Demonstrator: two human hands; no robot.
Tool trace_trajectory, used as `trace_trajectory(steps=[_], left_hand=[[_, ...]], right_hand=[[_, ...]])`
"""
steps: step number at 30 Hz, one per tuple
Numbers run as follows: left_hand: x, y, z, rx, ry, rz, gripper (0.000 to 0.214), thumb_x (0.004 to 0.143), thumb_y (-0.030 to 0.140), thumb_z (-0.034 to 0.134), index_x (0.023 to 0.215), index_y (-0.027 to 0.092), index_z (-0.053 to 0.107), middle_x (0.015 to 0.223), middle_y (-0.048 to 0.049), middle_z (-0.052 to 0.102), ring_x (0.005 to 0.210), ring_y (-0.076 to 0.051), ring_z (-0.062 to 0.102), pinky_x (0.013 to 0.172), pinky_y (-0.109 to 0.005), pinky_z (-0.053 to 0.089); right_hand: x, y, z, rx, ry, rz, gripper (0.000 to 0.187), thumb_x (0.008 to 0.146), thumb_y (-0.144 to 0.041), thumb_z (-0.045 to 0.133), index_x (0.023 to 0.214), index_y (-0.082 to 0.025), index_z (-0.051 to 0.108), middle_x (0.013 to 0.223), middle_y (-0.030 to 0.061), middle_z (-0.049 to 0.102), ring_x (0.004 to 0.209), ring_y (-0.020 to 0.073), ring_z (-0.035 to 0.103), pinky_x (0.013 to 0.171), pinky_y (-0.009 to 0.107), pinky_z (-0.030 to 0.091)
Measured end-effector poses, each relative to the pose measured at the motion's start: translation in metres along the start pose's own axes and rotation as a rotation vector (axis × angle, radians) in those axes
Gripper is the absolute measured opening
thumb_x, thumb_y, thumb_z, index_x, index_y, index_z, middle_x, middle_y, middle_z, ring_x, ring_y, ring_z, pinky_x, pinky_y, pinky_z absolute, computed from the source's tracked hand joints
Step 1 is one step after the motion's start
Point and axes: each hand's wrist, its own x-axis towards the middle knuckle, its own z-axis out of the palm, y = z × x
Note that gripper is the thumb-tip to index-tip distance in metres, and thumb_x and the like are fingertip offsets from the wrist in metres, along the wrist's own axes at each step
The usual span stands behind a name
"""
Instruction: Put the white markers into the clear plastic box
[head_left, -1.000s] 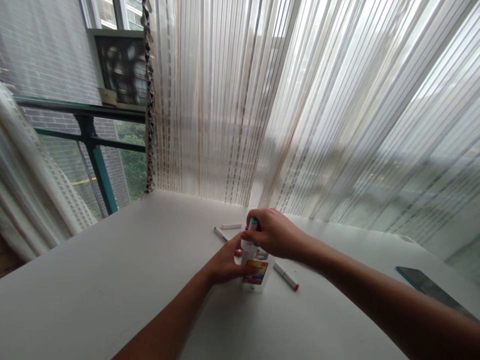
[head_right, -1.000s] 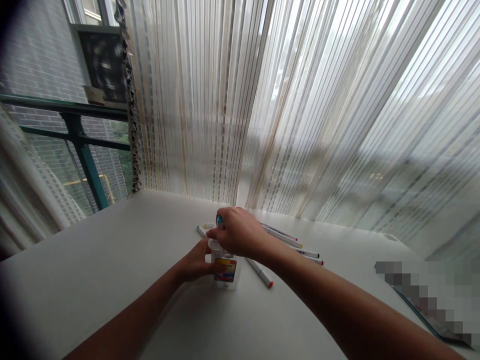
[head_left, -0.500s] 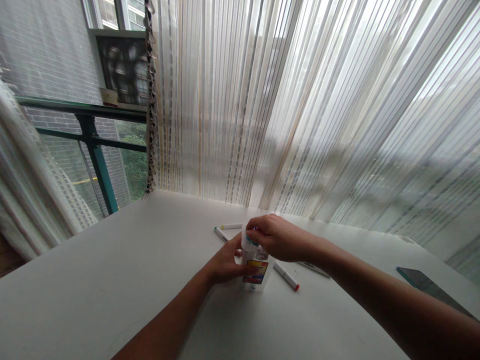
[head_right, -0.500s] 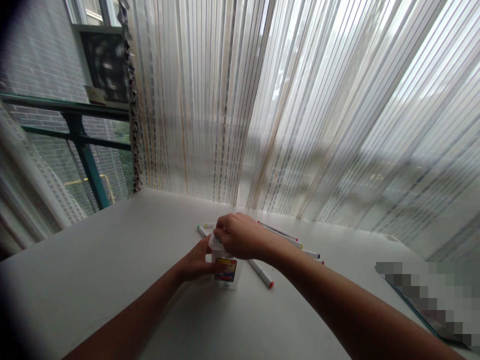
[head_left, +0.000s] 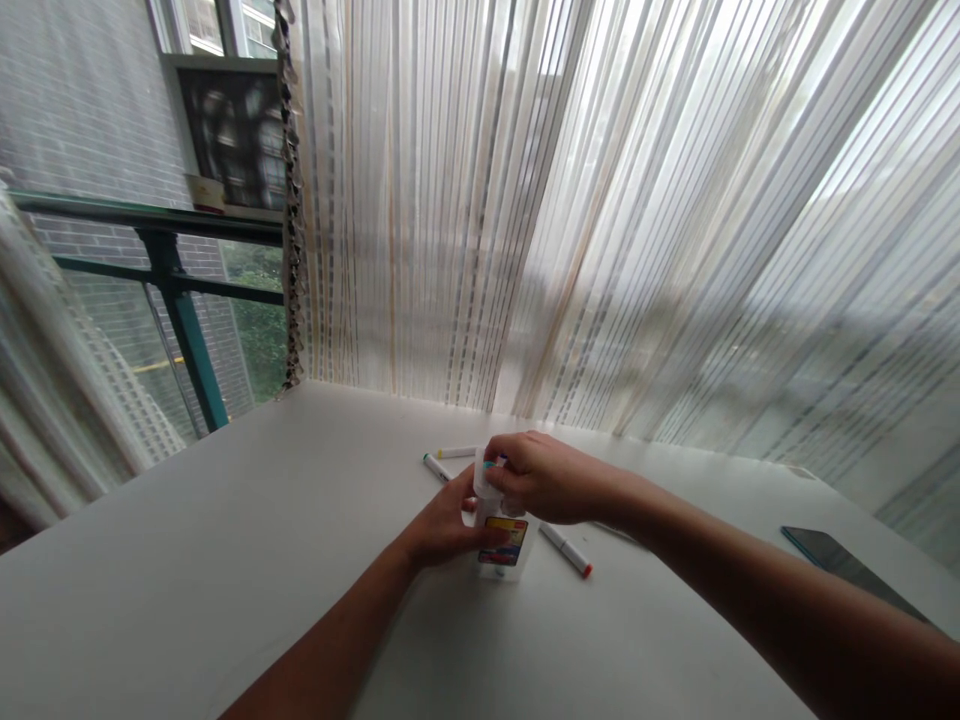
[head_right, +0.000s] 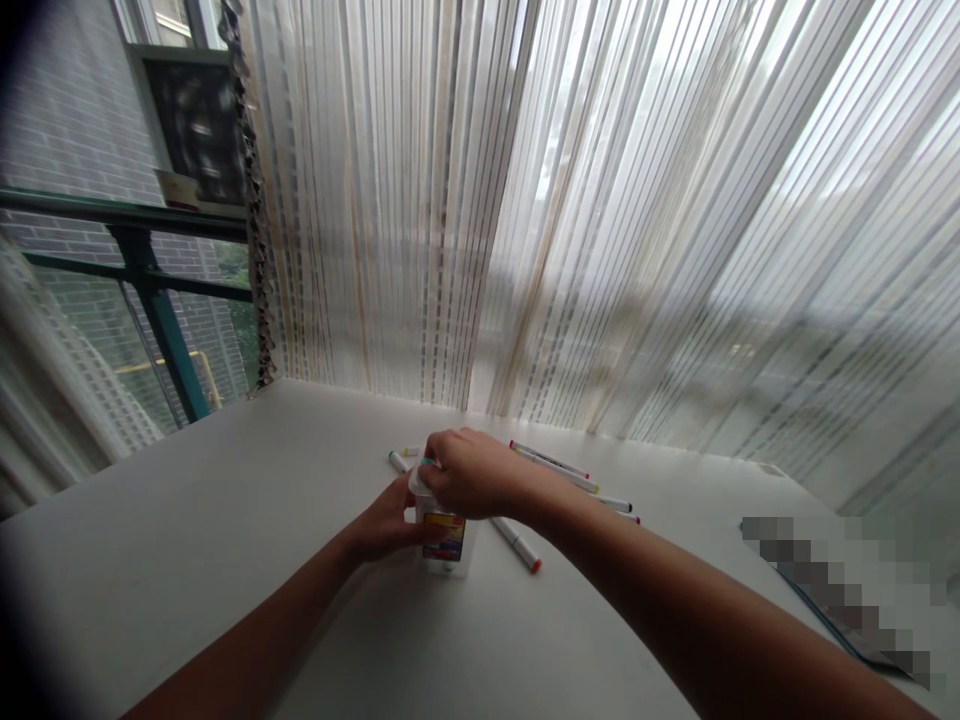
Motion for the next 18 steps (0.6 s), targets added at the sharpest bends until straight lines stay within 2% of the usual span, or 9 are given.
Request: trace_trajectory(steps=[5, 10, 15, 18], left_hand=[[0.0, -0.003, -0.001, 0.042, 0.0, -0.006, 0.056, 0.06, 0.029, 0.075, 0.109, 0.016, 0.05, 0.101, -0.0075, 0.06, 0.087, -0.022, 0.057, 0.076, -0.033, 0.044], [0.0, -0.002, -0.001, 0.051, -0.006, -0.001, 0.057, 0.06, 0.03, 0.074, 0.11, 0.017, 0.049, 0.095, -0.0064, 0.062, 0.088, -0.023, 0.057, 0.078, -0.034, 0.044], [-0.001, 0.0, 0.0, 0.062, -0.007, -0.028, 0.056, 0.061, 0.027, 0.074, 0.11, 0.017, 0.05, 0.097, -0.0075, 0.062, 0.09, -0.024, 0.057, 0.08, -0.039, 0.043], [-0.001, 0.0, 0.0, 0.067, 0.0, -0.03, 0.056, 0.06, 0.027, 0.075, 0.109, 0.018, 0.05, 0.1, -0.008, 0.062, 0.092, -0.025, 0.057, 0.081, -0.041, 0.043]], right_hand=[[-0.004, -0.001, -0.001, 0.049, 0.005, -0.001, 0.028, 0.081, -0.027, 0.04, 0.101, -0.017, 0.055, 0.082, 0.0061, 0.063, 0.065, 0.0116, 0.052, 0.054, 0.021, 0.033], [-0.011, 0.003, -0.012, 0.118, 0.027, -0.022, 0.027, 0.082, -0.026, 0.043, 0.103, -0.016, 0.055, 0.077, 0.0055, 0.065, 0.064, 0.0116, 0.054, 0.058, 0.022, 0.037], [-0.015, 0.038, -0.016, 0.321, 0.221, 0.04, 0.023, 0.082, -0.026, 0.042, 0.097, -0.014, 0.055, 0.068, 0.0028, 0.065, 0.063, 0.0113, 0.057, 0.062, 0.024, 0.041], [-0.011, 0.067, -0.008, 0.297, 0.277, 0.125, 0.021, 0.08, -0.026, 0.043, 0.087, -0.013, 0.057, 0.062, 0.0019, 0.063, 0.057, 0.0106, 0.056, 0.06, 0.024, 0.041]])
